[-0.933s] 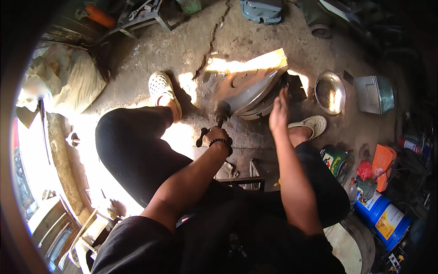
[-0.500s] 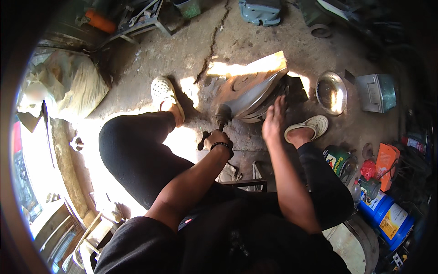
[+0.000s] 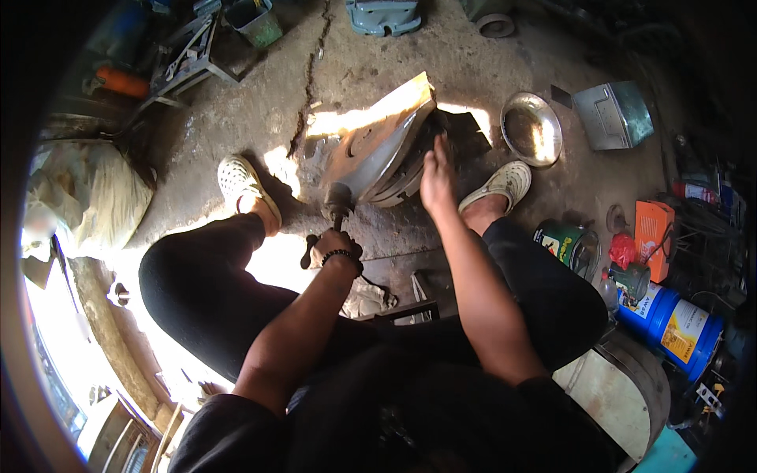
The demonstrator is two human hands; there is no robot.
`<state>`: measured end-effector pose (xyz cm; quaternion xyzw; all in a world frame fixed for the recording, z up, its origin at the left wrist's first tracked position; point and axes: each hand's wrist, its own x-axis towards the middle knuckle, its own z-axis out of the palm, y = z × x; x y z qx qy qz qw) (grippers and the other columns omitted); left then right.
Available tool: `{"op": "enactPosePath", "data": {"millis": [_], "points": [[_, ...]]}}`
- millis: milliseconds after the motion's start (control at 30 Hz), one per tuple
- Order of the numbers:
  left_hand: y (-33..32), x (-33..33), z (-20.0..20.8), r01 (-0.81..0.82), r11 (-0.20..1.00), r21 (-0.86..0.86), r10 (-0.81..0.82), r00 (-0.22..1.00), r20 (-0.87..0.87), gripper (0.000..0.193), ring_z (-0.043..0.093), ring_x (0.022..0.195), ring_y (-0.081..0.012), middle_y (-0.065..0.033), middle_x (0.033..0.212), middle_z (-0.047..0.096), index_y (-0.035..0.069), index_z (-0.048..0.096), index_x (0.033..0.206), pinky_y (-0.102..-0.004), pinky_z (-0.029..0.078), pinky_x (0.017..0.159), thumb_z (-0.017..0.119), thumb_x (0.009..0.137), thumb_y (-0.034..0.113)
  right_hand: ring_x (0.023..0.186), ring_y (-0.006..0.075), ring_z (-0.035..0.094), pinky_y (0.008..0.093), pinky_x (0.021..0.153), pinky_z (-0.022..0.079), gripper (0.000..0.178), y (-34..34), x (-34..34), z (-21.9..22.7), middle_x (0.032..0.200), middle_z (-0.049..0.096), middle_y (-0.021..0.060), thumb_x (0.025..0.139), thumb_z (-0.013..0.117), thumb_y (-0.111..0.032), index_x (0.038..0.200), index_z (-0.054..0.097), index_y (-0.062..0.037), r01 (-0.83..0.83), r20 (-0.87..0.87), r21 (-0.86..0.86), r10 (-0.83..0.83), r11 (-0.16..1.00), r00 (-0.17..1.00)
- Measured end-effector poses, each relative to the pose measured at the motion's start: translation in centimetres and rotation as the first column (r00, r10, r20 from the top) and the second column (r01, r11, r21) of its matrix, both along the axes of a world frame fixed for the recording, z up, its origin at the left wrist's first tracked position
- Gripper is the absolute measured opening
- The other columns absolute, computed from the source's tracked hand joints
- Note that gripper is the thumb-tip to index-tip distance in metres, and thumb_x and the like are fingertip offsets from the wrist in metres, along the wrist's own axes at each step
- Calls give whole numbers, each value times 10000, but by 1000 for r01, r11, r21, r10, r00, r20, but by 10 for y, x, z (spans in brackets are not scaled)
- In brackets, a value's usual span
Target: The person sits on the floor and cleans a metal mechanical part using a cloth and a small brush. They repeatedly wipe and scrub the surface, occasionally rotating the part to access different areas.
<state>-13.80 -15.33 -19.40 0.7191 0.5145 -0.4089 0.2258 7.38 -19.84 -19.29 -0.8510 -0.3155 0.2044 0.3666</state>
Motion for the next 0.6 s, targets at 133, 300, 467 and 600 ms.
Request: {"op": "enactPosePath", "data": {"millis": [133, 300, 467, 600], "points": [[-3, -22, -40, -195, 981, 21, 192, 978, 84, 238, 713, 861, -167, -55, 932, 736, 113, 722, 995, -345, 563, 698, 677, 856, 301, 1459, 319, 208, 394, 1197, 182, 552, -3, -34, 19, 1575, 227, 175, 1023, 300, -289, 1482, 292, 19, -17, 79, -200, 34, 980, 996], [-9, -30, -82, -349, 936, 31, 337, 921, 198, 174, 671, 726, -191, -57, 805, 682, 71, 687, 861, -347, 524, 605, 611, 846, 227, 1428, 322, 283, 382, 1189, 197, 550, 11, 14, 7, 1528, 320, 207, 1002, 326, -286, 1445, 359, 37, 44, 43, -110, -40, 993, 998], [-4, -3, -24, -243, 969, 38, 239, 967, 90, 186, 705, 783, -138, -31, 824, 728, 109, 716, 840, -294, 542, 647, 718, 800, 291, 1401, 349, 320, 396, 1176, 241, 505, -1, -3, 2, 1523, 324, 202, 992, 353, -254, 1398, 432, 35, 61, 192, -185, -25, 981, 981], [-7, -9, -35, -291, 953, 84, 285, 955, 82, 180, 697, 767, -103, -9, 818, 727, 111, 706, 840, -249, 532, 657, 718, 809, 287, 1399, 323, 336, 488, 1167, 230, 495, 12, 18, 1, 1514, 353, 186, 984, 374, -254, 1393, 445, 15, 122, 86, -159, -109, 980, 990]]}}
